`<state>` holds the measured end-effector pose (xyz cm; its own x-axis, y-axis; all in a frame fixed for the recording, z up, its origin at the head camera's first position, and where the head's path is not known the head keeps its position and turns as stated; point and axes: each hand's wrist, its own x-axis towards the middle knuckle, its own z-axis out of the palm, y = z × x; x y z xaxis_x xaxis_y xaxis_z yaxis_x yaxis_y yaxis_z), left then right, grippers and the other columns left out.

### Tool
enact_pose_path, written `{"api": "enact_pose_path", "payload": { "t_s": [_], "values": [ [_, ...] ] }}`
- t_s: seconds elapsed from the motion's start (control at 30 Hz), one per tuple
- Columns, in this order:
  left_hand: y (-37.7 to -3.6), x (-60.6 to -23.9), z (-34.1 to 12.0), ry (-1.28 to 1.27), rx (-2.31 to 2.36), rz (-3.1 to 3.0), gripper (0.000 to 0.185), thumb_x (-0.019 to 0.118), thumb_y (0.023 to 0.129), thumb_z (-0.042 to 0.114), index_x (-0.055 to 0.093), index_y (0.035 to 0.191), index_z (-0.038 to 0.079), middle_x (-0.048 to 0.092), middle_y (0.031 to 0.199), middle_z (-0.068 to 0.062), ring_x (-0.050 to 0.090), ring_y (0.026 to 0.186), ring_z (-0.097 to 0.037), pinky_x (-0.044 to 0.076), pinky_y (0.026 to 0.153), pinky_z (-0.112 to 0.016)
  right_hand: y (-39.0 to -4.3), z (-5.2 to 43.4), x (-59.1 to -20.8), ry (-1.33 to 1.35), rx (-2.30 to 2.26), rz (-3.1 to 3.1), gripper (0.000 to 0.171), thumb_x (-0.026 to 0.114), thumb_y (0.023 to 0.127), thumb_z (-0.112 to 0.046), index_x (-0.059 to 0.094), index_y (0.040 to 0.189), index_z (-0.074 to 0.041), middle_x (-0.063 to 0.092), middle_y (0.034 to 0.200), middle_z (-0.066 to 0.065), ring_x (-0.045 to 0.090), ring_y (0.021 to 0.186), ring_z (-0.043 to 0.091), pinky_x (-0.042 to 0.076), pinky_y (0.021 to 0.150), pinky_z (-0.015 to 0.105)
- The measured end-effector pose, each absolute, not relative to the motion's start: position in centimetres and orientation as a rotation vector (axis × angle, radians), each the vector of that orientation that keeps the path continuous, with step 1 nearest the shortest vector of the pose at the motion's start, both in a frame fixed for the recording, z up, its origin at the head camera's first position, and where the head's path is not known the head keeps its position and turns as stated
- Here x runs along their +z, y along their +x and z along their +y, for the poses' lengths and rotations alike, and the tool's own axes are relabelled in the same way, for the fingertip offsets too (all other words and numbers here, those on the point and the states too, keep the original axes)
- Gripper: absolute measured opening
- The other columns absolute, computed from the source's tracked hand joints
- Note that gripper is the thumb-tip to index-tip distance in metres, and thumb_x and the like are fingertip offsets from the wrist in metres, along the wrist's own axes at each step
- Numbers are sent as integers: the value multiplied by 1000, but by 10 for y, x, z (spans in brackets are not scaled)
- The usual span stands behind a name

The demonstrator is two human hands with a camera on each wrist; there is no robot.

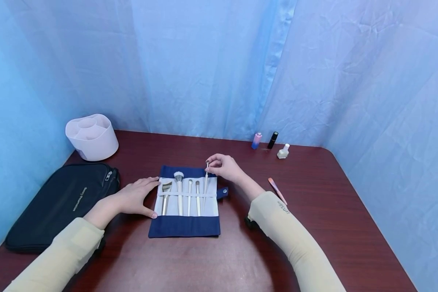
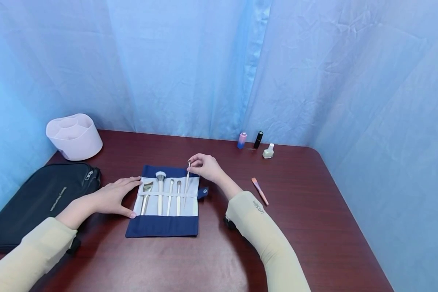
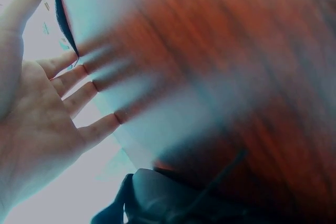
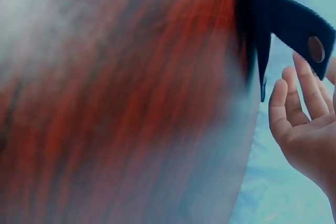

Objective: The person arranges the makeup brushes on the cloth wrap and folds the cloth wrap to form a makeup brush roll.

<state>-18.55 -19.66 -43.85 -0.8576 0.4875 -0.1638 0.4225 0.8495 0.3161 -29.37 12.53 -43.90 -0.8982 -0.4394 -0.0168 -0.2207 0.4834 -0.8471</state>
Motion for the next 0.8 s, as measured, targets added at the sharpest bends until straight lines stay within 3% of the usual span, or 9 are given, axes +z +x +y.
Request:
{"api": "enact_pose_path", "payload": {
  "t_s": [0.3, 0.8],
  "values": [
    [-185, -439, -195, 705, 386, 2794, 106, 74, 67, 63, 34, 145, 3, 30, 151, -19, 30, 135, -41, 30, 100, -66, -291, 129, -448, -697, -1160, 2481, 25, 73, 83, -23, 65, 103, -12, 72, 86, -3, 64, 80, 10, 50, 69, 23],
    [-186, -440, -197, 680, 393, 2782, 107, 74, 66, 64, 33, 145, 5, 28, 152, -18, 29, 135, -42, 28, 100, -68, -280, 128, -444, -876, -991, 2405, 20, 74, 82, -22, 68, 98, -13, 71, 86, -5, 63, 80, 8, 51, 73, 22]
  ]
}}
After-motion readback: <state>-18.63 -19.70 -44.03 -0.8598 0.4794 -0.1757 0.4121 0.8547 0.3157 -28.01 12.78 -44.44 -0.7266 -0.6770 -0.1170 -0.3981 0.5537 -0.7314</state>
